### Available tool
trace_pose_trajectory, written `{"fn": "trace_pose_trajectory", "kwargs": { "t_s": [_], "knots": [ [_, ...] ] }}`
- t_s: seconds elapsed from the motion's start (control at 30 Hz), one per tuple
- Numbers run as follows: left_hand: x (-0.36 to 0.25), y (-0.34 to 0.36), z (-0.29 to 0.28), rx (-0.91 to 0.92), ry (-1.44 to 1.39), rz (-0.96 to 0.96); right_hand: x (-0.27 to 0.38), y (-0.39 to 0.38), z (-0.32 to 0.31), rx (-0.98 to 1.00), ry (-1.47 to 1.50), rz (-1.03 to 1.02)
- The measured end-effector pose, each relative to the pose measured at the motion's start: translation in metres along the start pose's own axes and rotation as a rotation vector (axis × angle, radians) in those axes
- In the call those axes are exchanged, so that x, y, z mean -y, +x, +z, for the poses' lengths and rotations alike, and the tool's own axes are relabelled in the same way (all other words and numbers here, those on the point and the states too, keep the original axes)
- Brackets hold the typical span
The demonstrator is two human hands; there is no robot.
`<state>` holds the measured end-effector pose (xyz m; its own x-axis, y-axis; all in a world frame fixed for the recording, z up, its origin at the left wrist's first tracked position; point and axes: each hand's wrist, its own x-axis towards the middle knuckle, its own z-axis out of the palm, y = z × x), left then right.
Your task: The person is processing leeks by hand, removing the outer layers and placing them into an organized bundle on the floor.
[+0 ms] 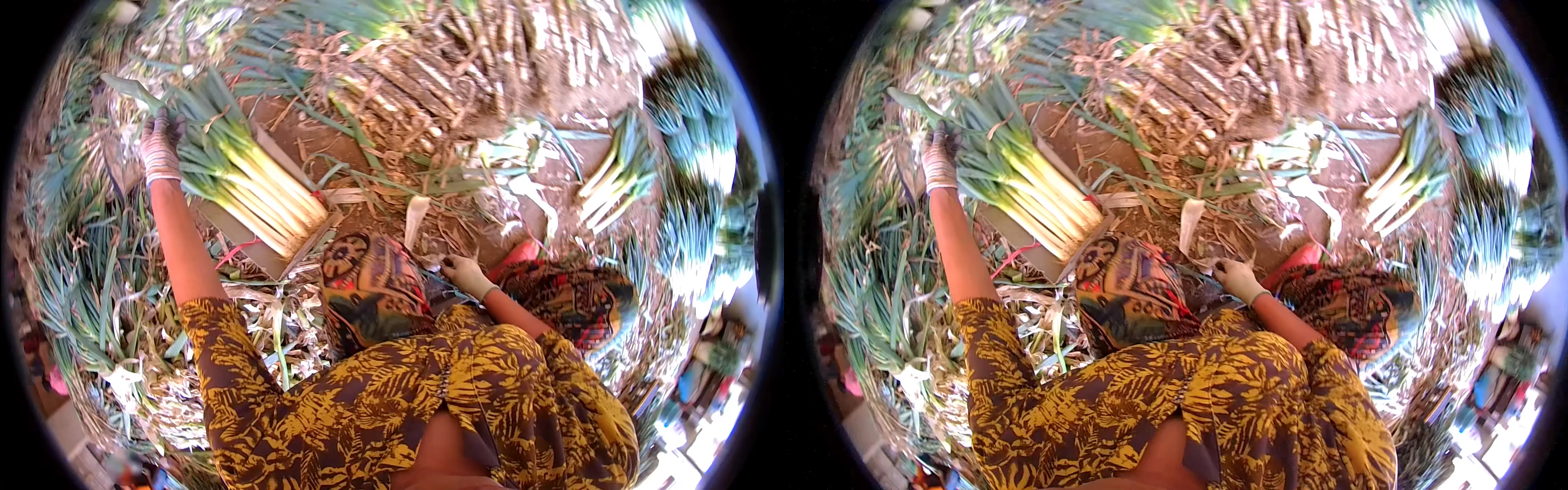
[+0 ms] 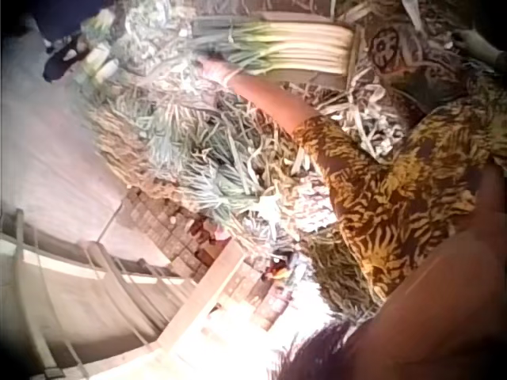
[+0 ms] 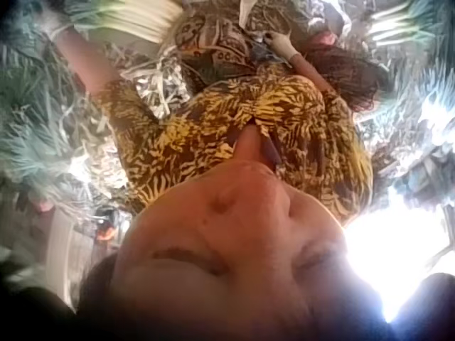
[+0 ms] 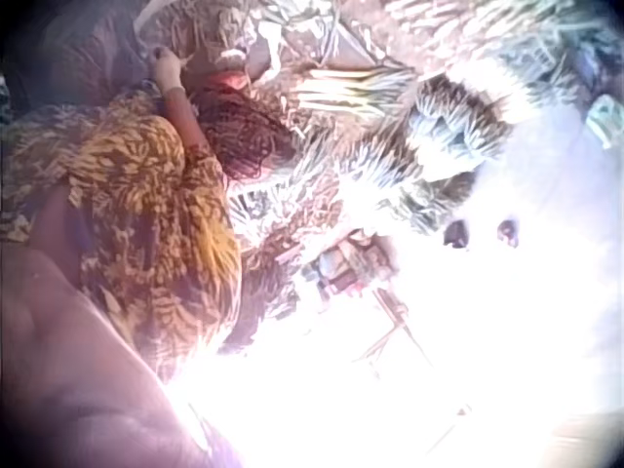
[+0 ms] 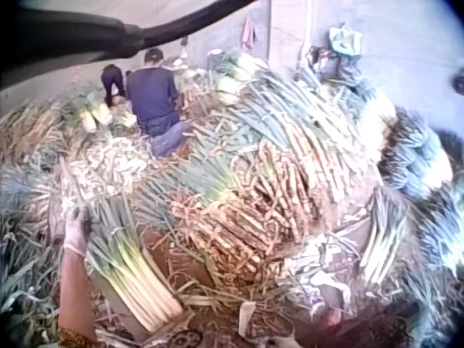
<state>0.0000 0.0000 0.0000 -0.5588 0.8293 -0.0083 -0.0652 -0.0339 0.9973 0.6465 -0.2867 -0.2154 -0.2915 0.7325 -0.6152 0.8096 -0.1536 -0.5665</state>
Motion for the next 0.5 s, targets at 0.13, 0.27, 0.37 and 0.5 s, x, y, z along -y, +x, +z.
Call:
{"fn": "trace_pose_trajectory", "kwargs": {
  "t_s": [0.13,0.27,0.37,0.5],
  "knots": [
    [-0.063,-0.119,0.122,0.278,0.193,0.043,0.008,-0.053,-0.017,-0.093,-0.126,-0.051],
    [-0.08,-0.195,0.215,0.671,0.478,0.055,0.012,-0.06,-0.024,-0.135,-0.157,-0.123],
    [-0.09,-0.254,0.291,0.756,0.644,0.218,0.003,-0.078,-0.025,-0.052,-0.199,-0.028],
    [-0.123,-0.319,0.347,1.02,0.399,0.277,0.009,-0.066,-0.001,0.006,-0.315,-0.1]
  ]
}}
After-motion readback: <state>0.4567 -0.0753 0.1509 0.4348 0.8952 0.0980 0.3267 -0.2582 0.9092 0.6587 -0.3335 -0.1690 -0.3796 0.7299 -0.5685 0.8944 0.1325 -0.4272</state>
